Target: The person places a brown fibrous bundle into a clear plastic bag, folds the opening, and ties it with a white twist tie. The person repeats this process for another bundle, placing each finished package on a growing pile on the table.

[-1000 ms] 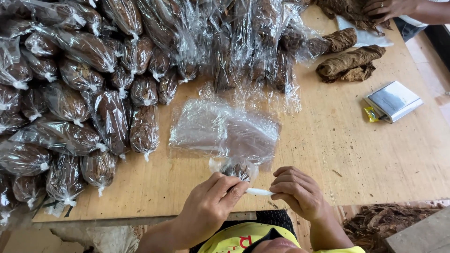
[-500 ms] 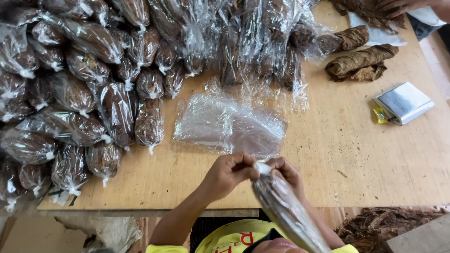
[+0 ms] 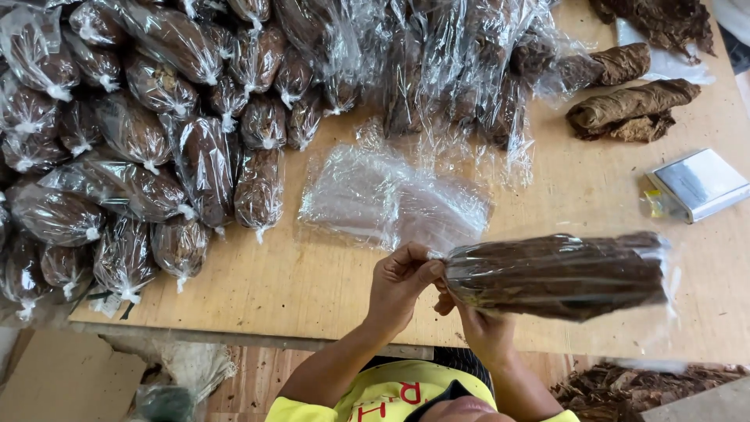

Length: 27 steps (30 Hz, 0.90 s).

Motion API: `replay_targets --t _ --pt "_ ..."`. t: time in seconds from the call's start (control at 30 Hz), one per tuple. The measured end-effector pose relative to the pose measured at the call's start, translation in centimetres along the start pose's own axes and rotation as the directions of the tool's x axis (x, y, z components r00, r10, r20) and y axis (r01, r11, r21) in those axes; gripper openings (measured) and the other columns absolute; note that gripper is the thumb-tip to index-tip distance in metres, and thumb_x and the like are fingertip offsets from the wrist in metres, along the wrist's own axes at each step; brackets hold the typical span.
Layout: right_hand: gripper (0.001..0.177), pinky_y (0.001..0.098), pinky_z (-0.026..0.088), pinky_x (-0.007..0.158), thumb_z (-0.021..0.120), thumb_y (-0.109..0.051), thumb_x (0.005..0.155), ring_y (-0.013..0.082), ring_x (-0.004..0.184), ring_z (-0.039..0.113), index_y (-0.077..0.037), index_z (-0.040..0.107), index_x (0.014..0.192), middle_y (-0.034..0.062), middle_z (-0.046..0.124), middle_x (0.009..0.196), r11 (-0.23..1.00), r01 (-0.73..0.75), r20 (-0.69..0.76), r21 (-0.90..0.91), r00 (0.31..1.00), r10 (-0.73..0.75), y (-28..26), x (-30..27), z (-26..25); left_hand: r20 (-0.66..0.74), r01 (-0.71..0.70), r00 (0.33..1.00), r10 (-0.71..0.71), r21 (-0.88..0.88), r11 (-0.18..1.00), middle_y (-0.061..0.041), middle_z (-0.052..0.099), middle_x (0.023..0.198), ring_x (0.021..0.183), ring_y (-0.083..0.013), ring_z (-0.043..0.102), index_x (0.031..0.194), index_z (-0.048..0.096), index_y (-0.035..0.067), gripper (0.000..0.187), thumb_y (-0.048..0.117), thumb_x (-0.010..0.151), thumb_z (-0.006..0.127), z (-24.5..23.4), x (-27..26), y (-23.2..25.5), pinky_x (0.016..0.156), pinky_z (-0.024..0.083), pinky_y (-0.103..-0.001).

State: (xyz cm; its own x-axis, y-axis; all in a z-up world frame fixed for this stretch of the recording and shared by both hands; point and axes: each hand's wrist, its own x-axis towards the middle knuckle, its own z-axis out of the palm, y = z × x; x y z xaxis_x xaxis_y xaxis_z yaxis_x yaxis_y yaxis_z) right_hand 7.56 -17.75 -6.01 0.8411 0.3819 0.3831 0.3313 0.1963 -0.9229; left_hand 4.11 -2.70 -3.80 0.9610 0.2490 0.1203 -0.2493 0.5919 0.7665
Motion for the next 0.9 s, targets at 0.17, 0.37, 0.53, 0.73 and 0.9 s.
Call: replay_targets --t 0.17,0.37,0.53,0.73,0.9 --pt "0.018 0.0222 0.065 0.044 0.064 -0.013 0.099 0.0125 0.052 0.070 -0.001 0.066 0.112 0.0104 0.075 0.085 0.996 -0.084 0.025 -0.040 0.996 0.085 -0.8 0.8 -1.0 -0.075 0.186 0.974 -0.212 -0.259 0.948 -0.008 0.071 0.079 0.068 -0.0162 0.068 0.096 0.069 0.004 0.007 0.010 0.096 0.073 0.3 0.3 -1.2 0.066 0.061 -0.030" --pt "0.005 0.0180 0.059 0.044 0.067 -0.006 0.095 0.0105 0.052 0.070 -0.001 0.066 0.095 0.0057 0.073 0.070 0.877 0.161 0.053 -0.453 0.987 -0.154 -0.9 0.3 -1.0 -0.120 0.096 0.988 -0.102 -0.047 0.994 -0.004 0.067 0.082 0.070 -0.0131 0.061 0.097 0.068 0.005 0.013 0.014 0.093 0.076 0.9 -0.3 -1.5 0.064 0.054 -0.025" --pt "0.009 0.0229 0.049 0.045 0.074 0.001 0.087 0.0121 0.052 0.062 0.001 0.065 0.087 0.0069 0.069 0.070 0.716 0.478 0.166 -0.509 0.871 -0.463 -4.2 1.6 -0.9 0.166 -0.429 0.889 0.427 0.629 0.648 -0.006 0.060 0.086 0.075 -0.0177 0.060 0.089 0.060 0.005 0.016 0.015 0.096 0.072 2.0 -0.4 1.0 0.068 0.057 -0.029" --pt "0.010 0.0303 0.055 0.062 0.071 -0.007 0.091 0.0253 0.068 0.064 0.002 0.066 0.095 0.0113 0.068 0.080 0.540 0.612 0.330 -0.577 0.780 -0.531 -4.2 1.7 -2.3 0.498 -0.637 0.687 0.529 0.763 0.110 0.003 0.071 0.094 0.092 -0.0190 0.059 0.099 0.069 0.013 0.015 0.025 0.095 0.075 2.6 -0.5 4.6 0.089 0.039 -0.034" --pt "0.012 0.0359 0.061 0.070 0.062 -0.010 0.098 0.0261 0.078 0.065 -0.002 0.061 0.107 0.0136 0.066 0.093 0.444 0.746 0.443 -0.497 0.658 -0.609 -4.1 1.7 -3.6 0.586 -0.648 0.757 0.289 0.618 0.444 -0.009 0.067 0.113 0.110 -0.0286 0.061 0.106 0.066 0.003 0.018 0.014 0.096 0.074 2.9 -0.5 7.3 0.103 0.049 -0.041"
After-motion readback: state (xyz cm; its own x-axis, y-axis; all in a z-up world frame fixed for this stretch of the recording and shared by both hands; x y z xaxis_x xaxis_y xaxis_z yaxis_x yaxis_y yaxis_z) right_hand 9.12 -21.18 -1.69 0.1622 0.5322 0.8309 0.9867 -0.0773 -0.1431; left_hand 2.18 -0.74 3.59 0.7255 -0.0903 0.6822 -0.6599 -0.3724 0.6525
